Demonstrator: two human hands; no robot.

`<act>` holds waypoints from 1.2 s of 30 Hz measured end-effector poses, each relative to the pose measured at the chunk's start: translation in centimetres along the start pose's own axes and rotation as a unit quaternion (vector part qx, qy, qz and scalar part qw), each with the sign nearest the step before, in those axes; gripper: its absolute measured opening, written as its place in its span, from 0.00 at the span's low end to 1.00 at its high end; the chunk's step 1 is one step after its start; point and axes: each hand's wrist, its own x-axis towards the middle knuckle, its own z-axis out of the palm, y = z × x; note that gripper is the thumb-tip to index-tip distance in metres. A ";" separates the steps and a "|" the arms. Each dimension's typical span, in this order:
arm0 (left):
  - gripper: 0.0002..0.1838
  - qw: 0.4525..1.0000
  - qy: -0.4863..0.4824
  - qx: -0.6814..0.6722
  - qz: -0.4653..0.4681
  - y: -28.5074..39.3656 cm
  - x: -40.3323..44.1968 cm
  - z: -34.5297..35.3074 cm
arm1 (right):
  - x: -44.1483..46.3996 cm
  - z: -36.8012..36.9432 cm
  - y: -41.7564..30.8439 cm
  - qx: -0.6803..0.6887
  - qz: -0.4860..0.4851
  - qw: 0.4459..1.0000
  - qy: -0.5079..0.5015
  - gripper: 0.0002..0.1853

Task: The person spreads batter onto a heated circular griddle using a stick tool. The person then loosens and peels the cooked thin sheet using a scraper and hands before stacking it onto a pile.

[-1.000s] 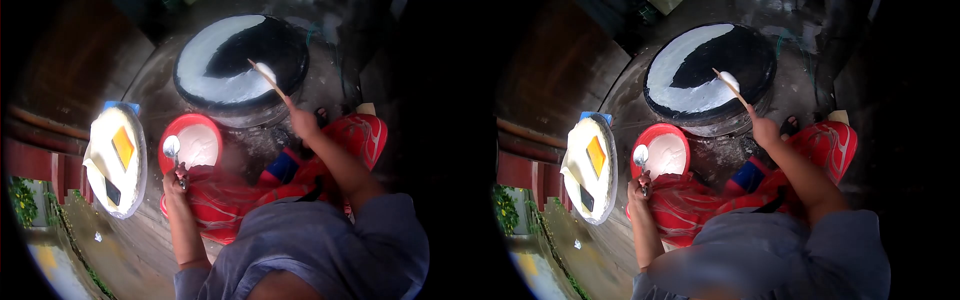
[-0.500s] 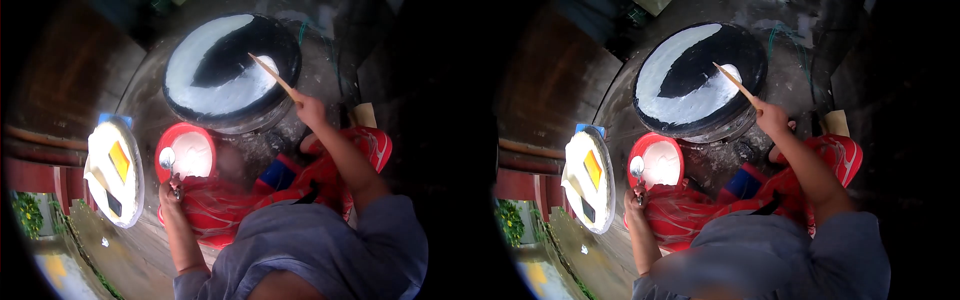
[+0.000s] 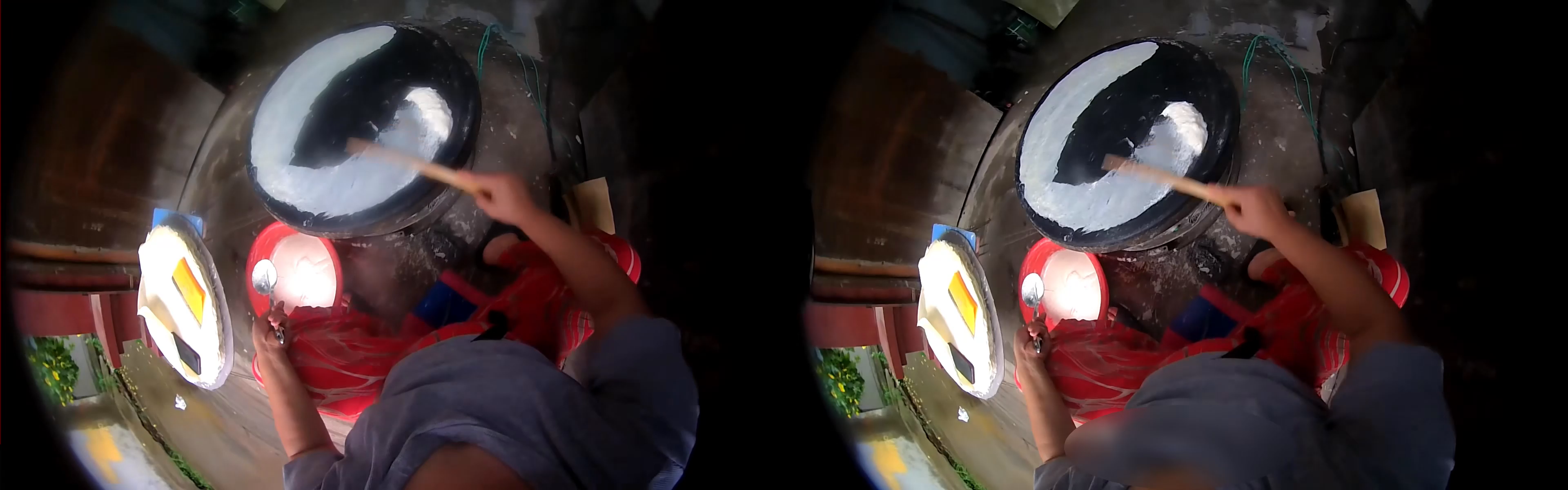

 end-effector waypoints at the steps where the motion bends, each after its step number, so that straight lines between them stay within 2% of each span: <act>1: 0.10 1.000 0.004 -0.002 0.000 0.0 0.0 0.3 | -0.5 -2.0 -1.3 -0.134 -0.080 0.985 -0.077 0.24; 3: 0.10 1.000 0.006 -0.011 -0.002 -0.5 0.2 1.0 | -1.6 -3.2 5.0 -0.179 -0.077 0.979 -0.052 0.28; 5: 0.10 1.000 0.027 0.005 0.014 -0.8 0.1 1.2 | 0.9 -5.6 6.8 -0.258 -0.030 0.966 -0.016 0.30; 7: 0.09 0.999 0.032 0.001 0.011 -0.6 0.3 1.5 | 4.4 -5.2 8.2 -0.280 -0.056 0.958 0.022 0.32; 9: 0.09 0.999 0.034 -0.003 0.007 -0.4 0.5 1.8 | 7.7 -3.9 7.4 -0.300 -0.024 0.952 0.059 0.28; 10: 0.08 0.999 0.041 -0.001 0.007 -0.3 0.6 1.8 | 8.3 -2.9 7.1 -0.181 0.065 0.980 0.050 0.25; 11: 0.08 0.999 0.047 0.000 0.007 -0.2 0.7 1.7 | 8.1 -2.2 6.7 -0.058 0.151 0.986 0.040 0.23; 12: 0.08 0.999 0.051 0.004 -0.003 -0.2 0.8 1.9 | 7.2 -3.3 4.8 -0.050 0.137 0.989 -0.017 0.19; 13: 0.08 0.999 0.049 0.003 -0.003 -0.3 0.7 2.0 | 5.7 -3.5 6.4 -0.019 -0.029 0.999 -0.030 0.22; 15: 0.05 0.999 0.027 0.011 0.039 -1.0 0.5 2.4 | 5.1 -7.0 8.0 -0.165 -0.054 0.982 -0.080 0.24; 17: 0.05 0.999 0.027 0.003 0.030 -1.4 0.1 3.3 | 6.7 -8.0 12.6 -0.225 -0.044 0.973 -0.016 0.26; 18: 0.04 0.999 0.036 -0.004 0.032 -1.6 -0.2 3.8 | 8.7 -8.1 12.5 -0.287 -0.060 0.956 0.001 0.28; 21: 0.04 0.998 0.048 -0.015 0.041 -1.1 0.4 3.7 | 14.1 -5.1 10.8 -0.289 -0.039 0.955 0.049 0.25; 23: 0.04 0.998 0.049 -0.017 0.046 -0.7 0.7 3.6 | 14.5 -3.6 10.5 -0.087 0.100 0.991 0.023 0.24; 24: 0.04 0.997 0.054 -0.015 0.050 -0.6 0.9 3.6 | 13.6 -4.0 10.6 -0.075 0.053 0.996 -0.016 0.22; 25: 0.04 0.997 0.058 -0.013 0.053 -0.5 1.1 3.6 | 12.8 -5.5 10.1 -0.099 -0.051 0.991 -0.073 0.22; 28: 0.06 0.997 0.044 -0.014 0.054 -0.9 0.8 4.5 | 13.0 -8.3 13.3 -0.157 -0.035 0.984 -0.078 0.24; 30: 0.07 0.997 0.044 -0.001 0.065 -1.0 0.7 4.4 | 15.7 -8.6 14.4 -0.302 -0.050 0.951 -0.030 0.25; 33: 0.09 0.997 0.033 -0.027 0.060 -0.4 0.9 4.3 | 20.5 -4.0 12.7 -0.297 -0.005 0.954 0.025 0.23; 35: 0.10 0.998 0.028 -0.049 0.028 0.0 1.1 4.0 | 20.3 -2.8 12.0 -0.060 0.092 0.994 -0.009 0.22; 36: 0.10 0.998 0.027 -0.049 0.029 0.3 1.3 3.5 | 19.2 -3.4 12.6 -0.039 0.043 0.997 -0.055 0.21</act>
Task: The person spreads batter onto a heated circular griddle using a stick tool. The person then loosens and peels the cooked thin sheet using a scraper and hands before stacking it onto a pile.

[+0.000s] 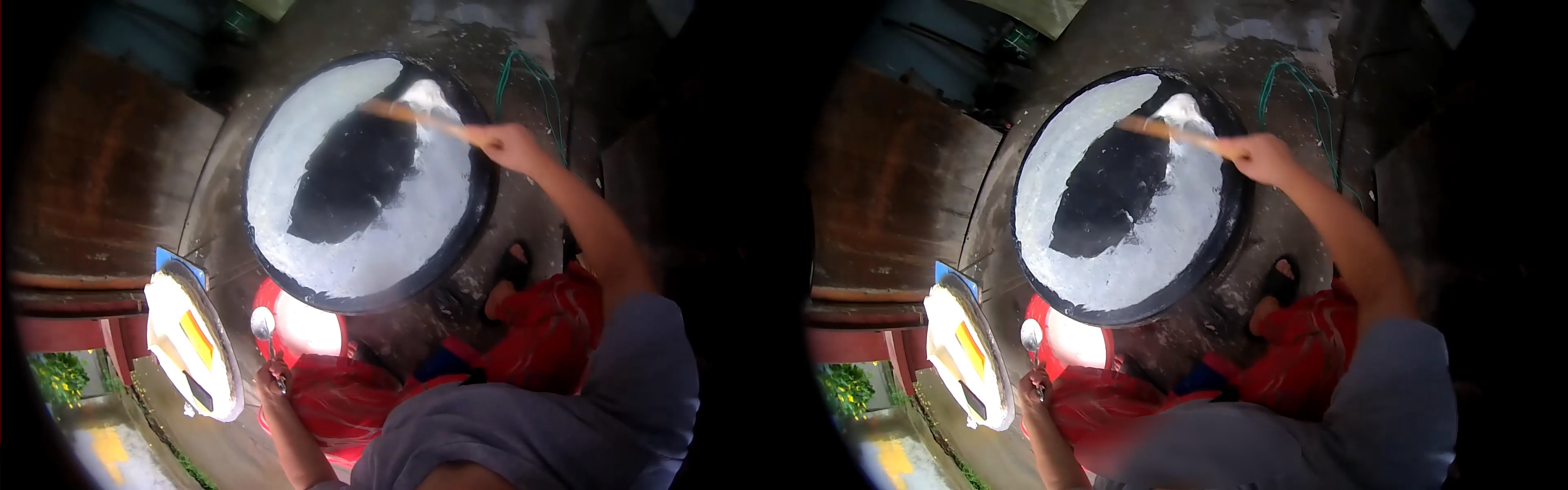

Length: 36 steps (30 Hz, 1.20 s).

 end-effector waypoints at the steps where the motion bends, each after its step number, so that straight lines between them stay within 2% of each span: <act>1: 0.10 1.000 0.002 -0.004 -0.014 0.3 0.3 -0.5 | -1.3 -1.5 -0.1 -0.078 -0.066 0.994 -0.044 0.22; 3: 0.11 1.000 0.004 -0.011 -0.026 0.6 0.6 -0.6 | -2.4 -3.8 1.7 -0.103 -0.043 0.993 -0.029 0.23; 4: 0.11 1.000 0.015 0.006 -0.004 0.4 0.6 -0.5 | -1.7 -3.9 2.1 -0.104 -0.043 0.993 -0.030 0.23; 7: 0.11 0.999 0.037 0.032 0.023 -0.3 0.0 0.7 | 2.5 -2.4 2.1 -0.309 -0.037 0.949 0.040 0.24; 10: 0.11 0.998 0.029 0.042 0.021 0.2 0.5 0.4 | 4.2 -0.5 -0.9 -0.181 0.036 0.982 0.044 0.28; 11: 0.11 0.999 0.015 0.044 0.011 0.7 0.9 0.0 | 3.6 0.6 1.8 -0.050 -0.026 0.997 0.056 0.29; 13: 0.11 0.999 0.017 0.042 0.015 -0.3 0.1 1.0 | 1.5 -2.4 1.7 -0.174 -0.035 0.984 -0.031 0.31; 14: 0.11 0.999 0.023 0.042 0.018 -0.5 -0.1 1.4 | 0.9 -4.1 2.2 -0.155 0.049 0.985 -0.063 0.33; 15: 0.11 0.999 0.021 0.041 0.019 -0.3 0.0 1.3 | 0.7 -4.5 4.6 -0.151 0.024 0.988 -0.005 0.34; 17: 0.11 0.999 0.017 0.034 0.010 0.0 0.3 0.9 | 2.2 -4.1 6.4 -0.253 -0.005 0.967 0.042 0.34; 22: 0.11 0.999 0.012 0.037 0.021 -0.6 0.4 2.2 | 9.7 2.7 -0.6 -0.293 0.077 0.953 -0.014 0.30; 24: 0.11 0.999 0.010 0.037 0.025 -1.5 -0.1 2.9 | 9.4 1.9 -3.3 -0.121 0.172 0.977 0.013 0.24; 27: 0.11 0.998 0.011 0.044 0.036 -2.0 -0.5 3.1 | 6.2 2.7 -0.5 -0.095 0.179 0.977 0.058 0.21; 29: 0.11 0.997 0.017 0.052 0.044 -2.0 -0.5 2.7 | 4.5 2.4 -1.7 -0.077 0.166 0.982 0.045 0.18; 31: 0.11 0.999 0.008 0.039 0.028 -1.6 -0.3 2.2 | 3.3 2.0 -1.0 0.116 0.212 0.970 0.038 0.18; 32: 0.12 1.000 0.000 0.026 0.016 -1.3 -0.2 2.0 | 3.1 2.6 0.6 0.057 0.178 0.976 0.113 0.18; 33: 0.12 1.000 -0.003 0.025 0.015 -1.2 -0.2 1.8 | 2.7 2.6 -0.6 0.055 0.176 0.976 0.114 0.18; 36: 0.12 0.999 -0.032 0.011 -0.002 -1.1 -0.1 1.3 | 1.8 2.6 -7.9 0.195 0.355 0.914 0.004 0.19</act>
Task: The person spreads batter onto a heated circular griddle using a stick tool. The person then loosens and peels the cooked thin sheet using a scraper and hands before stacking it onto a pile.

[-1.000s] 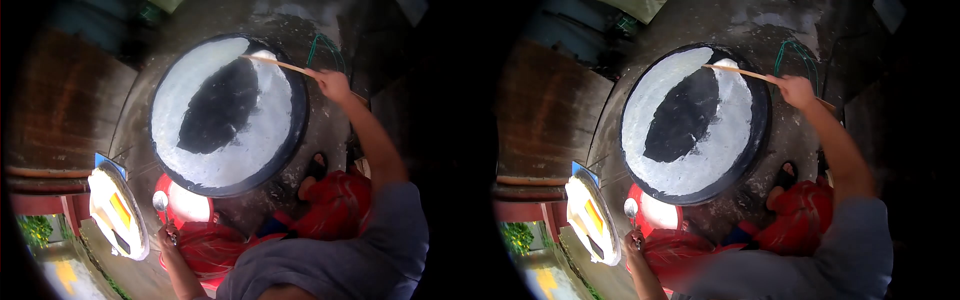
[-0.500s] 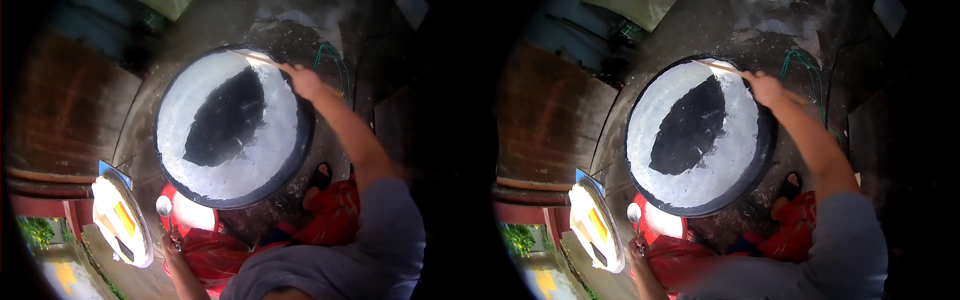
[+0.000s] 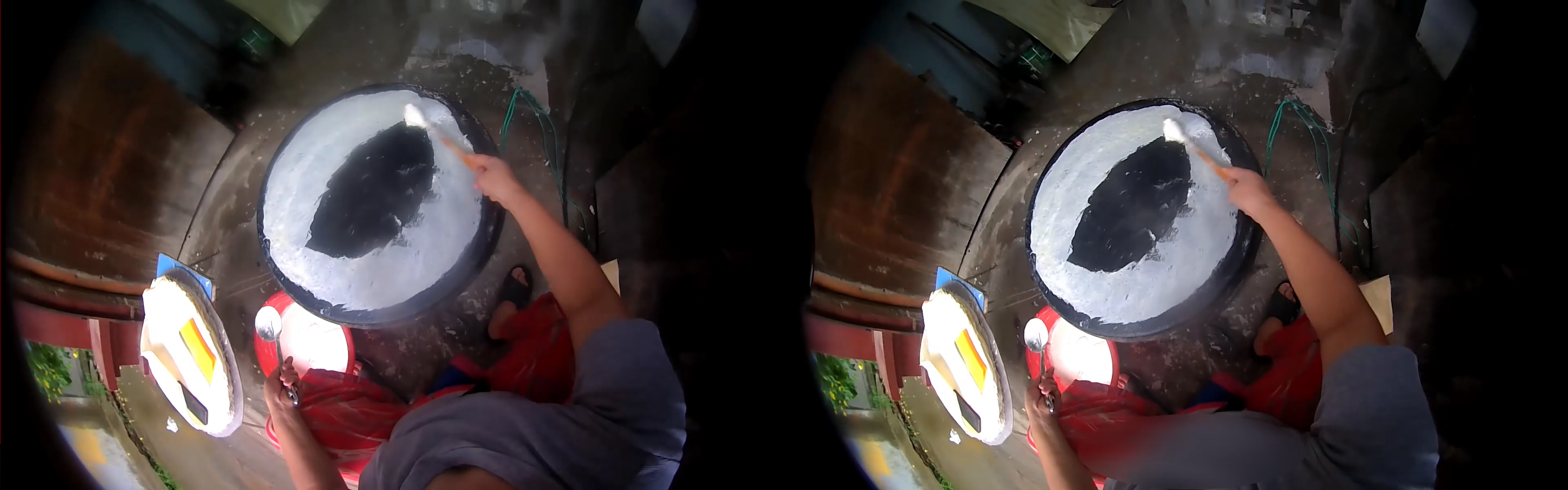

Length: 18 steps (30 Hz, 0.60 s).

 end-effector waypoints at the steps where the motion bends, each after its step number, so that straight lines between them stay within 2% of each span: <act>1: 0.12 1.000 -0.015 0.010 -0.006 -0.1 -0.1 -0.2 | -0.5 0.0 -0.2 -0.002 -0.002 1.000 0.001 0.19; 3: 0.12 0.999 -0.032 0.016 -0.009 0.2 -0.3 -0.5 | -0.6 0.3 -0.5 0.037 -0.052 0.998 -0.019 0.20; 4: 0.12 0.999 -0.036 0.017 -0.018 0.2 -0.2 -0.9 | 3.0 1.3 2.6 0.016 -0.096 0.994 0.056 0.20; 5: 0.12 0.999 -0.038 0.017 -0.028 0.1 -0.3 -1.3 | 3.6 2.7 3.3 0.014 -0.101 0.993 0.052 0.20; 7: 0.13 0.999 -0.033 0.010 -0.020 -0.2 -0.8 -1.3 | 2.4 4.6 2.6 -0.074 -0.124 0.989 0.014 0.19; 8: 0.13 0.999 -0.043 0.004 -0.024 -0.1 -0.7 -1.8 | 1.0 5.7 1.7 -0.121 -0.094 0.988 0.007 0.17; 11: 0.14 1.000 -0.026 0.011 0.002 -0.4 -1.3 -1.7 | -0.9 6.9 0.6 -0.163 -0.107 0.980 -0.045 0.18; 12: 0.14 0.999 -0.041 0.013 -0.004 0.0 -0.8 -2.4 | -3.1 5.6 -0.8 -0.181 -0.107 0.977 -0.031 0.18; 14: 0.14 0.998 -0.058 0.011 -0.008 0.3 -0.9 -3.0 | -3.3 3.1 0.0 -0.273 -0.062 0.958 0.063 0.18; 15: 0.14 0.998 -0.055 0.011 -0.007 0.1 -1.2 -2.9 | -2.2 2.3 2.7 -0.182 -0.054 0.970 0.151 0.18; 17: 0.14 0.998 -0.053 0.013 -0.009 0.3 -1.2 -3.4 | -2.4 1.9 4.6 -0.187 -0.091 0.956 0.207 0.20; 18: 0.14 0.997 -0.072 0.013 -0.020 0.6 -0.7 -3.9 | -1.9 3.1 5.3 -0.096 -0.074 0.983 0.135 0.19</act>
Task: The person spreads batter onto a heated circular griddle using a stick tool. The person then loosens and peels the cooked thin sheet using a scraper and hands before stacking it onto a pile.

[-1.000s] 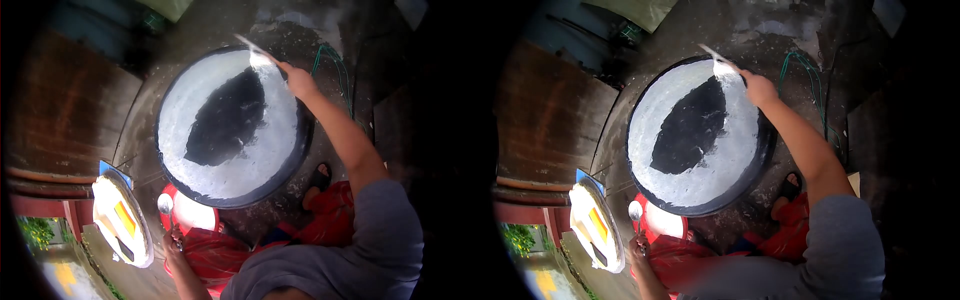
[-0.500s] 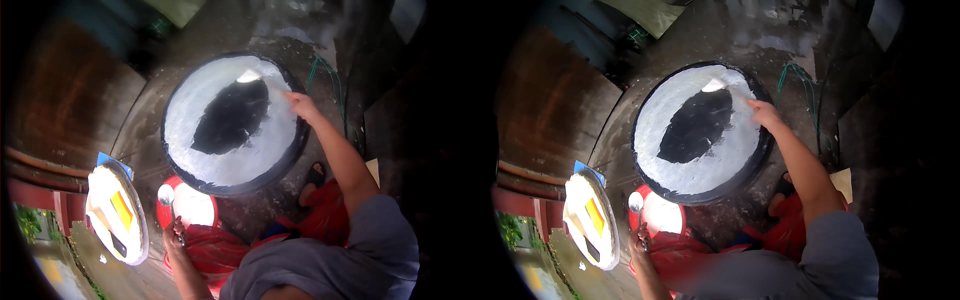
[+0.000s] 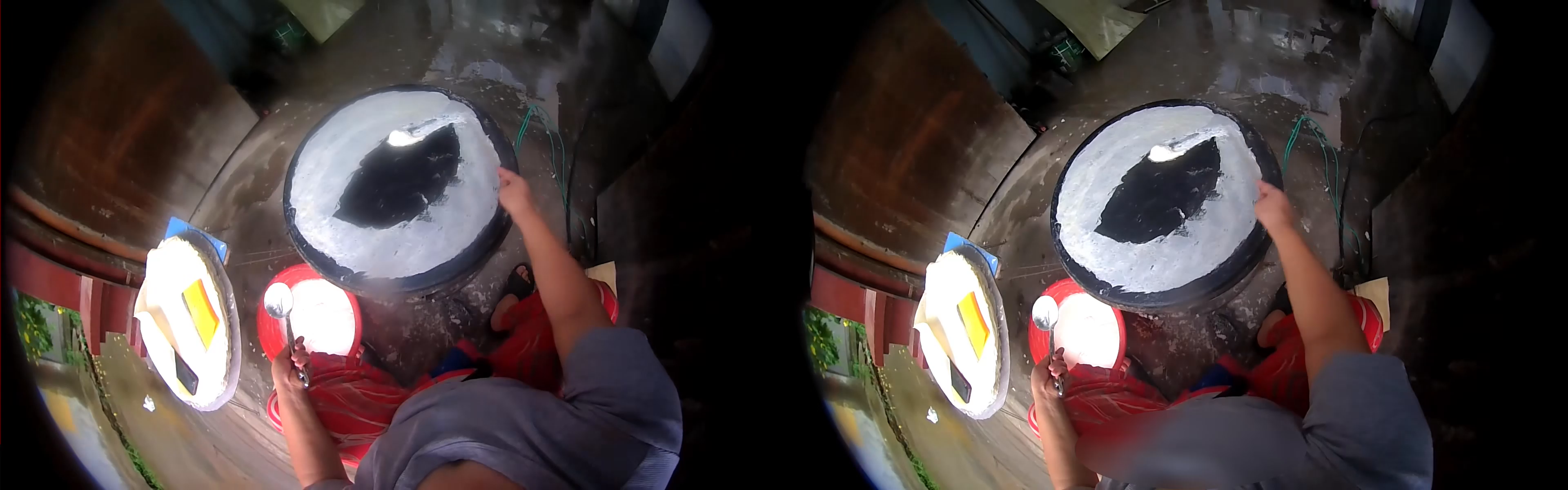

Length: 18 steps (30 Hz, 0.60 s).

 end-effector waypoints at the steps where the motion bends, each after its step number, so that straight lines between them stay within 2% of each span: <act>1: 0.14 1.000 -0.019 0.000 -0.012 0.1 0.0 -0.3 | -0.6 1.3 -0.5 0.095 0.024 0.993 -0.069 0.19; 2: 0.14 1.000 -0.018 -0.001 -0.012 -0.1 0.1 -0.4 | -1.4 2.9 -1.0 0.014 -0.046 0.996 -0.073 0.17; 3: 0.14 1.000 -0.014 0.000 -0.001 -0.3 0.0 0.1 | -3.7 2.8 -4.2 -0.019 -0.076 0.991 -0.106 0.19; 4: 0.14 1.000 -0.010 0.002 0.013 -0.2 -0.2 0.3 | -2.8 4.8 -3.9 0.001 -0.121 0.985 -0.120 0.19; 5: 0.14 0.999 -0.049 0.010 -0.013 0.3 0.2 -0.5 | -1.8 6.8 -3.8 0.023 -0.166 0.977 -0.134 0.19; 6: 0.14 0.999 -0.041 0.016 -0.005 0.3 0.1 -0.4 | -1.9 6.6 -5.4 0.025 -0.169 0.976 -0.137 0.19; 8: 0.14 0.999 -0.039 0.018 0.007 -0.5 -0.1 0.2 | -2.8 4.6 -9.0 -0.050 -0.058 0.993 -0.092 0.18; 9: 0.14 0.999 -0.037 0.015 0.008 -0.9 -0.5 0.4 | -2.8 5.4 -8.4 -0.052 -0.059 0.992 -0.096 0.18; 11: 0.14 1.000 -0.023 0.013 0.016 -1.0 -0.9 0.7 | -2.0 7.7 -6.7 -0.048 -0.139 0.979 -0.144 0.16; 12: 0.15 0.999 -0.026 0.012 0.017 -1.0 -0.8 0.5 | -2.1 8.2 -6.1 -0.102 -0.199 0.967 -0.120 0.16; 13: 0.15 0.999 -0.025 0.009 0.018 -1.1 -0.9 0.5 | -2.4 7.2 -6.3 -0.104 -0.201 0.966 -0.122 0.16; 15: 0.15 0.999 -0.010 0.017 0.035 -1.2 -1.2 0.9 | -3.1 3.8 -7.0 -0.068 -0.165 0.955 -0.236 0.16; 16: 0.15 0.999 -0.010 0.015 0.036 -1.2 -1.1 1.0 | -4.6 1.9 -8.3 -0.080 -0.092 0.978 -0.169 0.16; 17: 0.15 0.999 -0.001 0.022 0.044 -1.2 -1.1 1.0 | -4.2 2.5 -7.3 -0.082 -0.093 0.978 -0.170 0.16; 18: 0.15 0.998 0.009 0.030 0.053 -1.2 -1.0 1.1 | -3.3 3.6 -5.4 -0.060 -0.091 0.986 -0.130 0.15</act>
